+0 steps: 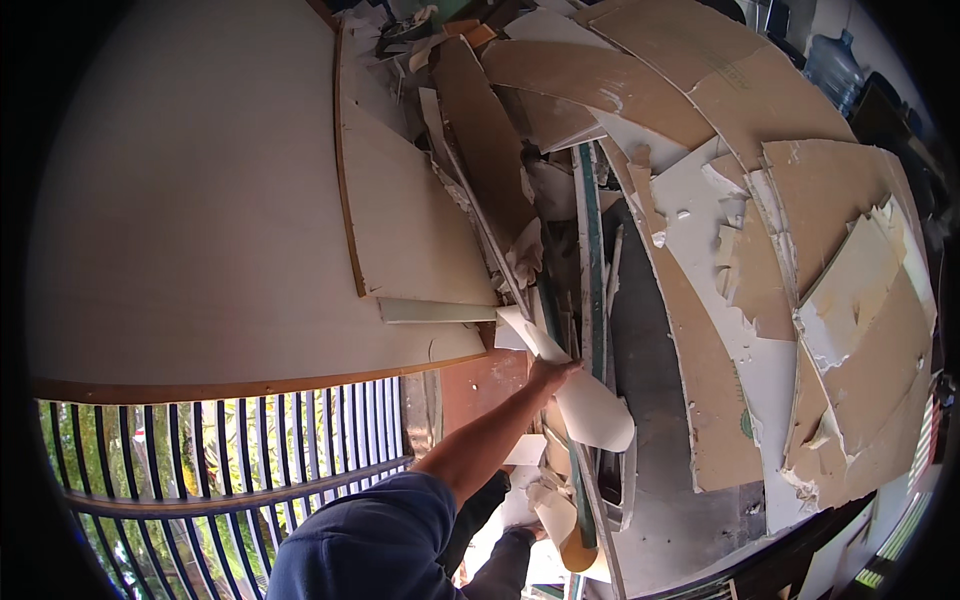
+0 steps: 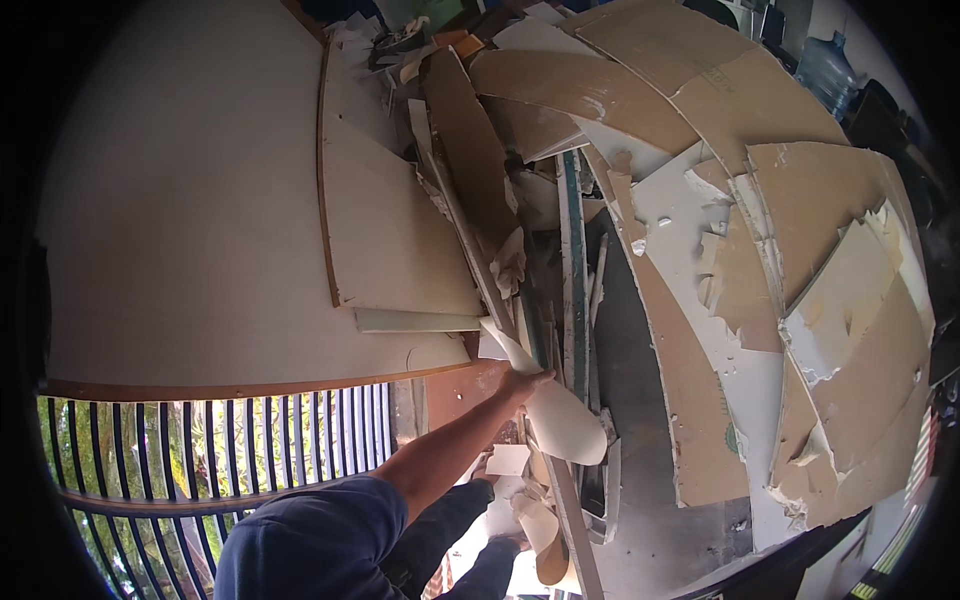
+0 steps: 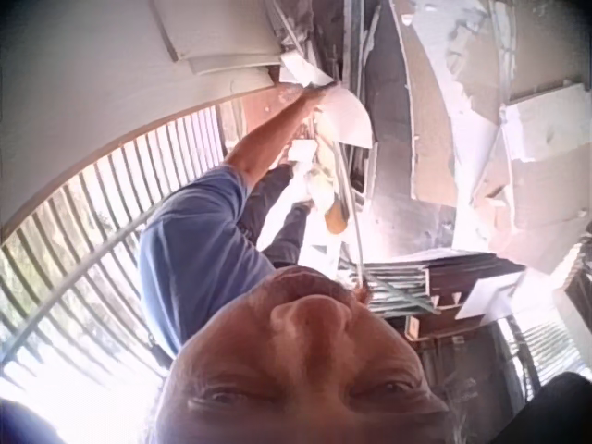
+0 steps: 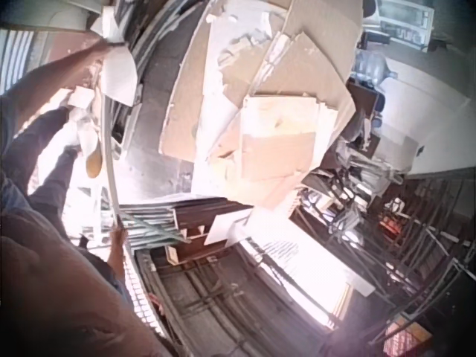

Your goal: The person sorts through a large pile of cardboard and wood debris in a cluttered storage area. They pick up and move various pieces of cardboard and wood, occasionally stepping on the pile to reach different items.

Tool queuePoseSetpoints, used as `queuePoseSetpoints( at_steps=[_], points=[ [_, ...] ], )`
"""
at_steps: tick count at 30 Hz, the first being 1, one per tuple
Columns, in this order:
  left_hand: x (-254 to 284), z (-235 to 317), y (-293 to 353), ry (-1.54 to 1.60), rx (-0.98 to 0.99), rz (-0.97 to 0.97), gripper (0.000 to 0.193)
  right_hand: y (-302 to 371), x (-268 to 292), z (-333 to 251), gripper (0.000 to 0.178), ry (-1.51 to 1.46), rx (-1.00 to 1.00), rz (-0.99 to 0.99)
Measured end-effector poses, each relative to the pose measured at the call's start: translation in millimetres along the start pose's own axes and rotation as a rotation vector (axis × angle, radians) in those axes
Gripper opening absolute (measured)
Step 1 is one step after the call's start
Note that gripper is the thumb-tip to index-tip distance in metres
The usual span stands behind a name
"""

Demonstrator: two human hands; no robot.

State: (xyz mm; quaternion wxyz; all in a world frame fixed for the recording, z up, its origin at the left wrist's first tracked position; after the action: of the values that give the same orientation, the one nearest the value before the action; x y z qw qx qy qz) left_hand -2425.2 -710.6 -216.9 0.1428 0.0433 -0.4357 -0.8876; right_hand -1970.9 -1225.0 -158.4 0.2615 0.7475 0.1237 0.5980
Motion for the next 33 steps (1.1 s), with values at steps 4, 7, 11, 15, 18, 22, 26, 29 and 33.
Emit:
queuePoseSetpoints(
  at_steps=[4, 7, 11, 15, 18, 22, 26, 29, 33],
  points=[
    [64.2, -32.1, -10.5, -0.091, -0.134, 0.255, 0.045, 61.1, -55.7, 35.8, 0.055, -0.017, 0.034, 0.049],
    [85.9, -45.9, 18.6, -0.049, -0.164, 0.207, 0.036, 101.1, -98.4, 48.9, 0.063, -0.029, 0.083, 0.140],
    [35.9, -36.9, 110.8, -0.086, -0.146, 0.125, 0.034, 165.8, -93.4, 50.6, 0.074, 0.047, -0.096, 0.035],
    [12.1, -7.1, 220.1, 0.066, -0.307, 0.047, 0.032, 220.7, -96.0, 85.0, 0.090, 0.007, -0.247, 0.116],
    [-22.2, 31.7, 276.8, 0.203, -0.415, -0.115, 0.032, 231.2, -60.9, 100.2, 0.087, -0.125, -0.333, 0.195],
    [-100.6, 116.1, 338.0, 0.365, -0.466, -0.360, 0.024, 229.0, 11.0, 92.9, 0.065, -0.096, -0.411, 0.572],
    [-191.4, 212.1, 389.2, 0.489, -0.476, -0.601, 0.029, 208.8, 216.6, 44.9, 0.067, 0.122, -0.456, 0.952],
    [-280.5, 299.6, 428.7, 0.648, -0.559, -0.817, 0.030, 184.3, 275.9, 101.7, 0.082, 0.068, -0.615, 0.978],
    [-398.4, 414.6, 422.0, 0.537, -0.626, -1.027, 0.038, 74.7, 420.1, 190.4, 0.055, 0.109, -0.742, 1.129]
  ],
)
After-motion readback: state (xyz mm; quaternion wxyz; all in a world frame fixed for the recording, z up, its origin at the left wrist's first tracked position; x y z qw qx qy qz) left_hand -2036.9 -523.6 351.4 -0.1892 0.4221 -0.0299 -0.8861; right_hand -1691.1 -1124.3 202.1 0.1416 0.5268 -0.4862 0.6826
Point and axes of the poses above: each hand's wrist, its own y-axis away from the middle knuckle, its own x-axis out of the back of the hand, z = x × y, the point moved 10 cm from there along -y, towards the middle knuckle, and after that the axes turned 7 degrees about y, right-handed, at the moved point
